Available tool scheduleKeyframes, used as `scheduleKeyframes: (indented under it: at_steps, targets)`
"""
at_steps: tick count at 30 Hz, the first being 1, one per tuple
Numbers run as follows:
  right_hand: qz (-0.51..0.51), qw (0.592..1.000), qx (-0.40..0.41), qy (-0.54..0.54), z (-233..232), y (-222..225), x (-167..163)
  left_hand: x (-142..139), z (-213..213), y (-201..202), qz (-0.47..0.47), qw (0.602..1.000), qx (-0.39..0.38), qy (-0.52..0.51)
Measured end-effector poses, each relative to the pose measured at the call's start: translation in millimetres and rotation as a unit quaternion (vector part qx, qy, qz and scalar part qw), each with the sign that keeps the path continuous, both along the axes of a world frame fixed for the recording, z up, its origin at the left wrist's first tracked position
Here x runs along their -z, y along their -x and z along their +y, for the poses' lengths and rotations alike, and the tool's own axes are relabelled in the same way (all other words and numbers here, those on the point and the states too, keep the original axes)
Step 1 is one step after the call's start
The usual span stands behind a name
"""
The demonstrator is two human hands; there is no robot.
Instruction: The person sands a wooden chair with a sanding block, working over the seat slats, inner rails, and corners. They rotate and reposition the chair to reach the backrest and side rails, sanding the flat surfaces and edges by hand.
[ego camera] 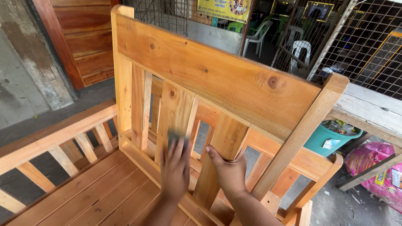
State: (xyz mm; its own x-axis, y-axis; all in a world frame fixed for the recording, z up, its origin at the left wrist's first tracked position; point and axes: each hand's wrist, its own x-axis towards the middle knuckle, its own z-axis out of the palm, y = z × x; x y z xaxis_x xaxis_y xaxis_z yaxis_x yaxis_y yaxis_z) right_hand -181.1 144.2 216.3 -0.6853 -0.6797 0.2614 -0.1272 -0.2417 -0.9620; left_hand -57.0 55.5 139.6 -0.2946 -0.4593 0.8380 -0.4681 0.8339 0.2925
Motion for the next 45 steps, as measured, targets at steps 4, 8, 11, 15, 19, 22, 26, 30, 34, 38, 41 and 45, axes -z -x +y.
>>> scheduleKeyframes:
  at_steps: [4,8,11,15,19,22,26,30,34,38,41,45]
  targets:
    - [0.021,0.999,0.004,-0.027,3,-2,-4,-33,-52,21,-0.016,0.997,-0.002,0.082]
    - [0.008,0.999,0.016,-0.046,4,-2,-8,3,-21,-17,-0.067,0.994,-0.021,0.087]
    - [0.013,0.999,0.017,-0.040,4,-1,-6,28,8,-41,-0.113,0.992,-0.038,0.039]
    - [0.028,0.999,0.004,-0.020,3,0,0,-7,-20,-6,-0.088,0.994,-0.063,0.019]
    - [0.039,0.999,0.002,-0.001,2,1,3,-35,-43,18,-0.066,0.996,-0.040,0.034]
    - [0.021,1.000,-0.001,0.003,1,2,3,-5,-13,-11,-0.096,0.994,-0.047,0.013]
    - [0.024,0.999,-0.005,-0.021,3,2,2,24,13,-36,-0.146,0.985,-0.085,0.022]
    - [0.034,0.999,0.002,0.000,2,0,1,-20,-30,-2,-0.145,0.980,-0.091,0.103]
    - [0.024,1.000,0.000,-0.012,3,0,0,-39,-33,-7,-0.285,0.928,-0.153,0.186]
    - [0.006,1.000,-0.003,-0.011,3,0,0,-17,1,-48,-0.454,0.863,-0.094,0.201]
    - [0.025,1.000,0.007,-0.008,2,0,0,-31,-7,-51,-0.551,0.789,-0.087,0.259]
    - [-0.012,1.000,-0.001,-0.016,1,-1,1,-93,-48,-26,-0.423,0.842,-0.158,0.295]
